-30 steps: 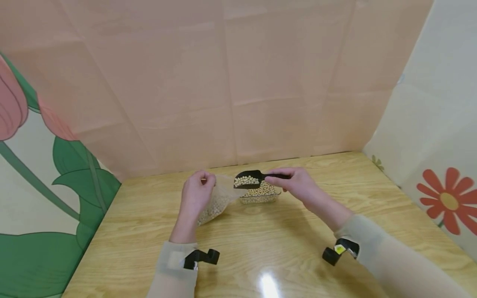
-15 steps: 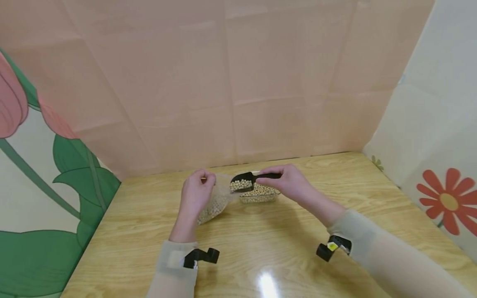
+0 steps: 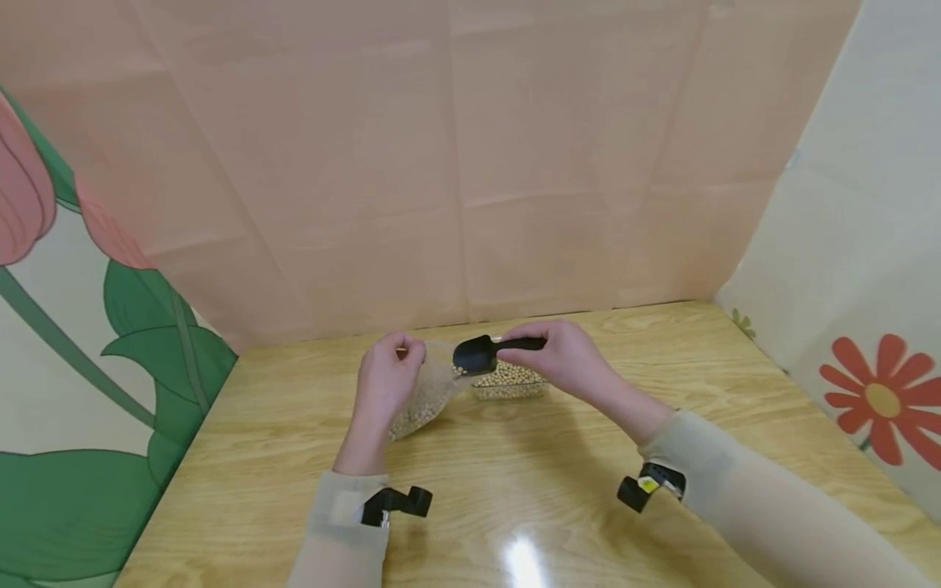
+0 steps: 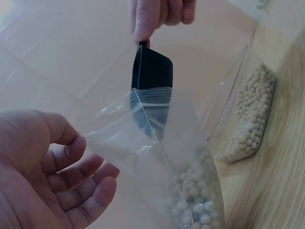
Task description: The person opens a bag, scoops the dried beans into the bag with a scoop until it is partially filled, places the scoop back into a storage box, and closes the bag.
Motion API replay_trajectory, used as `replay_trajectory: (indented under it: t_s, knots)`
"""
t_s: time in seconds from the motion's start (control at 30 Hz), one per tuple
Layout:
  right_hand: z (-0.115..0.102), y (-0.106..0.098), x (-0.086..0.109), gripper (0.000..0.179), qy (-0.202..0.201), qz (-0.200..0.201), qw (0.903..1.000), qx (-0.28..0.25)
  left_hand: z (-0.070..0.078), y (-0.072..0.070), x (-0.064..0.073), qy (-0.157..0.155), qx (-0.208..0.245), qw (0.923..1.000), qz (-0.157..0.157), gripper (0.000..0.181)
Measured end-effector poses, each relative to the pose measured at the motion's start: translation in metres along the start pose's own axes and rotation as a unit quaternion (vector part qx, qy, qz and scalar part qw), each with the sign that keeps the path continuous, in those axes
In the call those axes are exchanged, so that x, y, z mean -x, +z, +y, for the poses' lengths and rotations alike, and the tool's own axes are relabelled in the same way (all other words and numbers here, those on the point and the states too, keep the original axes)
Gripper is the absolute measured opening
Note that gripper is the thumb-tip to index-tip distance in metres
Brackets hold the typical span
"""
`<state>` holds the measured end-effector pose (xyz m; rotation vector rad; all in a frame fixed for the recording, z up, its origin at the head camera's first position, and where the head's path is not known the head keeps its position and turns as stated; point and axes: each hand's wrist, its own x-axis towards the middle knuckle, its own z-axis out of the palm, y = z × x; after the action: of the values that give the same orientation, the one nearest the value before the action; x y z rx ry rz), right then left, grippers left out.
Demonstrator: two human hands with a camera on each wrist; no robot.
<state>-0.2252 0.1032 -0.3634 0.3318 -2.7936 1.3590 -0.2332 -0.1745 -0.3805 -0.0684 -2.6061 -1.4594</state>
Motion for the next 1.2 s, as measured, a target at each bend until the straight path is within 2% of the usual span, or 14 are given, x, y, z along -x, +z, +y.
replay_trajectory:
  t_s: [0.3, 0.63, 0.93, 1.2]
  knots:
    - [-0.003, -0.003, 0.003, 0.034, -0.018, 0.013, 0.9995, 0.020, 0.001, 0.000, 0.001, -0.008, 0.005, 0.9999, -0.006, 0.022]
    - [-0.002, -0.015, 0.004, 0.028, -0.028, 0.019, 0.9990, -0.027, 0.003, -0.006, -0.003, -0.022, 0.014, 0.9996, -0.009, 0.024]
    - [0.005, -0.027, 0.010, 0.037, 0.017, 0.023, 0.9984, -0.050, -0.001, -0.010, -0.004, -0.024, 0.017, 0.9995, -0.007, 0.024]
    - [0.027, -0.029, 0.016, 0.044, 0.074, 0.039, 0.9916, -0.099, -0.002, -0.011, -0.002, -0.018, 0.010, 0.9998, -0.008, 0.023]
